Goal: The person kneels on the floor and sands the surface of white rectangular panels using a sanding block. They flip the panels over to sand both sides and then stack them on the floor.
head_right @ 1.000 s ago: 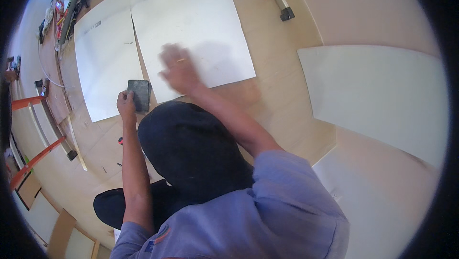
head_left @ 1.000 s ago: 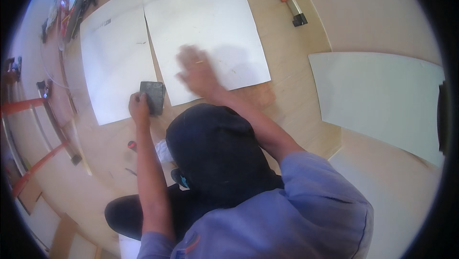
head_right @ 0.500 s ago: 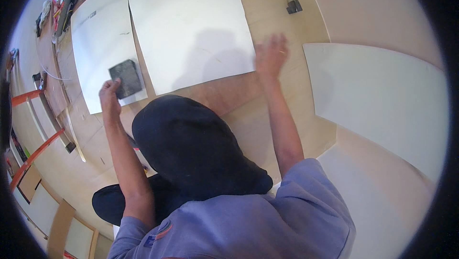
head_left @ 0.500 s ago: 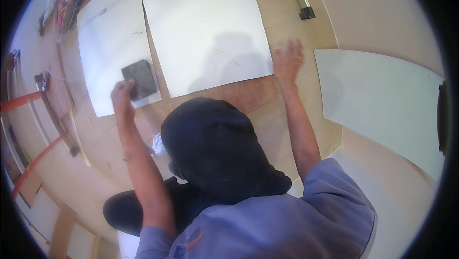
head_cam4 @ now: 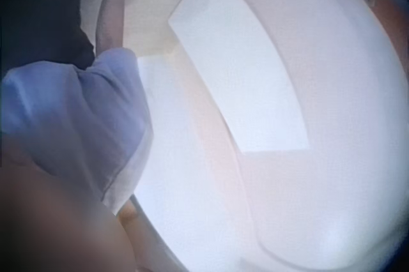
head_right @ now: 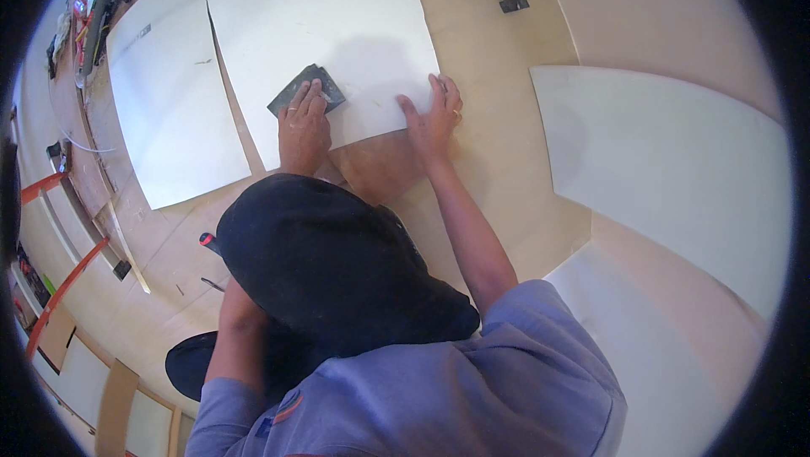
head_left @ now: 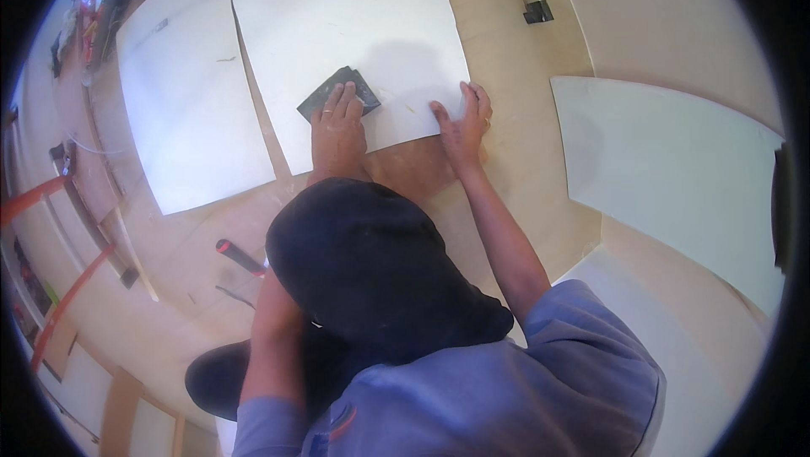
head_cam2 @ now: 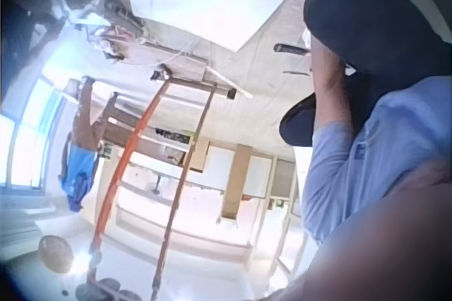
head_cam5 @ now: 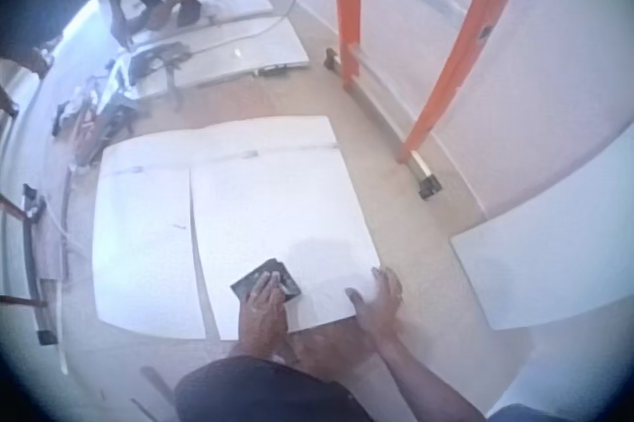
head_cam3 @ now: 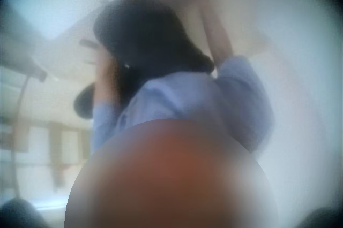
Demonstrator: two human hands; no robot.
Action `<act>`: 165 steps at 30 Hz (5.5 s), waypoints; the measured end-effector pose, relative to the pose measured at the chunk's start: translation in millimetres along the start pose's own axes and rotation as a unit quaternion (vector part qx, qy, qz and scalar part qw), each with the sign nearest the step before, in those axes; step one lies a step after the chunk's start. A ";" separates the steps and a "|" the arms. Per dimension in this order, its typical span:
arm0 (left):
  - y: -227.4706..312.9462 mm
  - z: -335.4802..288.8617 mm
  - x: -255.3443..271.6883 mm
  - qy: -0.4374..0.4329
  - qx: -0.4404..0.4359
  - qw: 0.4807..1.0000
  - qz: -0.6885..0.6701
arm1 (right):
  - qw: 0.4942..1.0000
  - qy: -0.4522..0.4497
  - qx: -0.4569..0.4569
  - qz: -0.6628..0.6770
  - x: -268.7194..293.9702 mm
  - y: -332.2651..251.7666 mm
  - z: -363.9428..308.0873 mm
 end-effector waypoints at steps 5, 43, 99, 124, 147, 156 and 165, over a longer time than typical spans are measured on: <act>26.5 -4.3 -4.3 -0.027 0.009 0.999 0.017 | 0.995 0.040 -0.070 0.061 3.2 18.4 5.2; 19.7 -1.8 -1.9 -0.017 0.022 1.000 -0.003 | 0.995 0.080 -0.039 -0.037 9.5 30.7 15.5; -67.5 44.2 21.9 0.064 0.052 0.977 0.198 | 0.930 -0.051 0.295 -0.215 -91.4 -112.2 112.1; -87.0 183.3 23.2 0.062 0.005 0.985 0.158 | 0.983 0.024 0.185 -0.001 -51.5 -69.9 72.9; -103.2 93.1 30.9 0.075 0.014 0.990 0.117 | 0.971 0.051 0.200 -0.125 -55.1 -74.1 72.1; 43.4 -80.7 -39.8 -0.008 -0.023 0.999 -0.037 | 0.969 0.043 0.202 -0.138 -53.1 -71.8 70.4; -121.2 133.3 69.8 0.101 0.148 0.981 -0.071 | 0.969 0.048 0.209 -0.125 -59.1 -77.2 71.5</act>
Point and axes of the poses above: each hand's wrist, its own z-axis towards the middle knuckle, its own x-axis out of the back of the hand, y = z × x, the point moved 6 cm from there along z, towards the middle knuckle, and after that the axes turned 2 degrees about y, right-handed, at the moved point
